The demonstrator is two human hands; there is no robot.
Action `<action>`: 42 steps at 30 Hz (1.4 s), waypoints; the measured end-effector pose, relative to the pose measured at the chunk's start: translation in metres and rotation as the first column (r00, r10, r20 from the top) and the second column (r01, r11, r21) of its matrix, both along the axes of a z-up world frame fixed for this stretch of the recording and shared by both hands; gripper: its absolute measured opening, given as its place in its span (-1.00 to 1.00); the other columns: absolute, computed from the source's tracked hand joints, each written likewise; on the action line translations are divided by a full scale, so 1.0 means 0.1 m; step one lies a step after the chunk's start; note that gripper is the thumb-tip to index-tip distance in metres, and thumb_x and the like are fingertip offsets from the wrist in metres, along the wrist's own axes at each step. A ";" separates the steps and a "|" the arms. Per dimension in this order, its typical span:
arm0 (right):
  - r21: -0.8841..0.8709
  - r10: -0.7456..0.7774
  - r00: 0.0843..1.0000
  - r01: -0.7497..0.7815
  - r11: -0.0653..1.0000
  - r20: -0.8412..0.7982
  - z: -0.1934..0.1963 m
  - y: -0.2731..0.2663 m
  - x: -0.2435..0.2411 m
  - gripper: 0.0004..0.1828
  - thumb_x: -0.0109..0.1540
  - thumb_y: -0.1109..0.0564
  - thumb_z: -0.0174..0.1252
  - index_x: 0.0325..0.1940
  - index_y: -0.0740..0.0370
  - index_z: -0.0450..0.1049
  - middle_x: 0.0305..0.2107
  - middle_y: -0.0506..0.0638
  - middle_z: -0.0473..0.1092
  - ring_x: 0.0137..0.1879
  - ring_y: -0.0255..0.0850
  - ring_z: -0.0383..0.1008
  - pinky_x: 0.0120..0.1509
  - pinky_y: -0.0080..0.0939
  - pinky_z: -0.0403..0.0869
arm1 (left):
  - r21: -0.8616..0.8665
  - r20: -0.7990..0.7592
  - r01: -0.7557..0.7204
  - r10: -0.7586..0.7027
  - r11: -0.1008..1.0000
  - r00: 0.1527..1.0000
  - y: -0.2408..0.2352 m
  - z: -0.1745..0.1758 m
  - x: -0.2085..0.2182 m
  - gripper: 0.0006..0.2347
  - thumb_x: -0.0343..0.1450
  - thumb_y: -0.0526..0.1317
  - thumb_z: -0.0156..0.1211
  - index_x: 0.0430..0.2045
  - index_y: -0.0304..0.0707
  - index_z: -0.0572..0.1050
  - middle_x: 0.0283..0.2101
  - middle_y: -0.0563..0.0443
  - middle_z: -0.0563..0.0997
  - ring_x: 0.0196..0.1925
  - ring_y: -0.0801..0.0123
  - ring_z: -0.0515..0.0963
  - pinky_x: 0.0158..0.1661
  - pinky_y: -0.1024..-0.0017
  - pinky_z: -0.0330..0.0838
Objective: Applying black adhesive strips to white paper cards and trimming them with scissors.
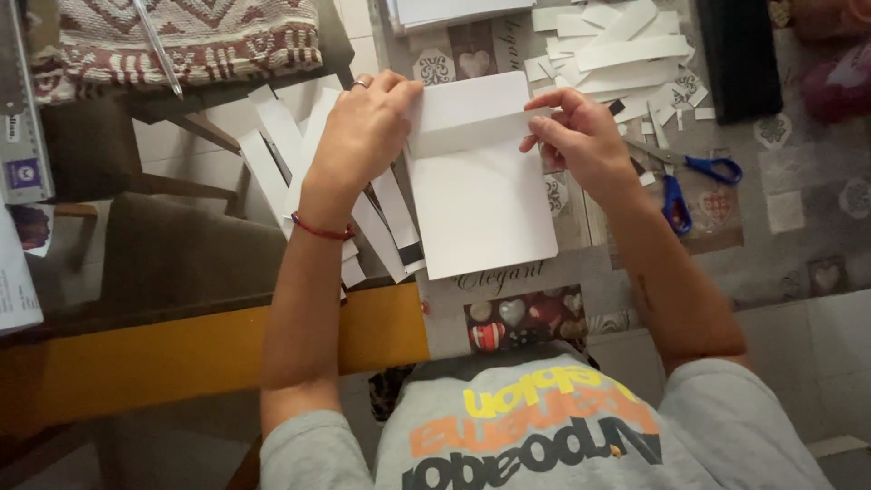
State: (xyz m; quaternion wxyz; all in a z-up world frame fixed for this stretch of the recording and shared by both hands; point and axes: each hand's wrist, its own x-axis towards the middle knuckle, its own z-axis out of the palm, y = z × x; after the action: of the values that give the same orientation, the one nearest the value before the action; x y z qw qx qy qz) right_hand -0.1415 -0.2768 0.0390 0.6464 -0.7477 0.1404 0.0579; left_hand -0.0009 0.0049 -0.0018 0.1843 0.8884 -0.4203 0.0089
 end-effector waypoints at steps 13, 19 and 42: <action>-0.140 0.032 0.998 -0.024 0.990 0.055 -0.10 0.02 0.05 -0.83 0.51 0.26 0.13 0.20 0.21 0.49 -0.34 0.01 0.59 -0.45 -0.40 0.42 -0.42 -0.46 0.44 | 0.043 -0.099 0.014 -0.010 0.999 0.995 0.04 0.00 0.05 -0.61 0.51 -0.36 0.01 0.27 -0.28 0.51 0.21 -0.20 0.58 0.09 -0.22 0.51 -0.09 -0.14 0.45; -0.185 0.030 1.000 -0.028 0.982 0.009 -0.09 0.03 0.06 -0.82 0.51 0.25 0.12 0.21 0.19 0.49 -0.34 -0.01 0.59 -0.44 -0.39 0.41 -0.42 -0.47 0.43 | 0.092 -0.128 -0.007 0.019 0.996 0.992 0.02 0.05 0.02 -0.56 0.48 -0.20 0.09 0.31 -0.23 0.47 0.27 -0.15 0.54 0.16 -0.17 0.47 -0.01 -0.10 0.36; -0.450 -0.040 0.997 0.008 0.893 -0.063 -0.13 -0.16 0.06 -0.72 0.52 0.16 0.10 0.30 0.21 0.52 -0.37 -0.13 0.46 -0.43 -0.42 0.32 -0.47 -0.47 0.35 | 0.195 -0.160 -0.052 0.084 0.980 0.984 -0.06 0.19 -0.03 -0.48 0.46 -0.15 0.23 0.39 -0.16 0.42 0.32 -0.13 0.51 0.26 -0.14 0.45 0.13 -0.11 0.32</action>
State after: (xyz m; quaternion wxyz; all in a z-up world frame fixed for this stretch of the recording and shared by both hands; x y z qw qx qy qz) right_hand -0.1359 -0.2925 0.0255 0.4517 -0.8724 0.1819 0.0423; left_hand -0.0041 -0.0007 0.0172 0.1330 0.9133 -0.3718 -0.0994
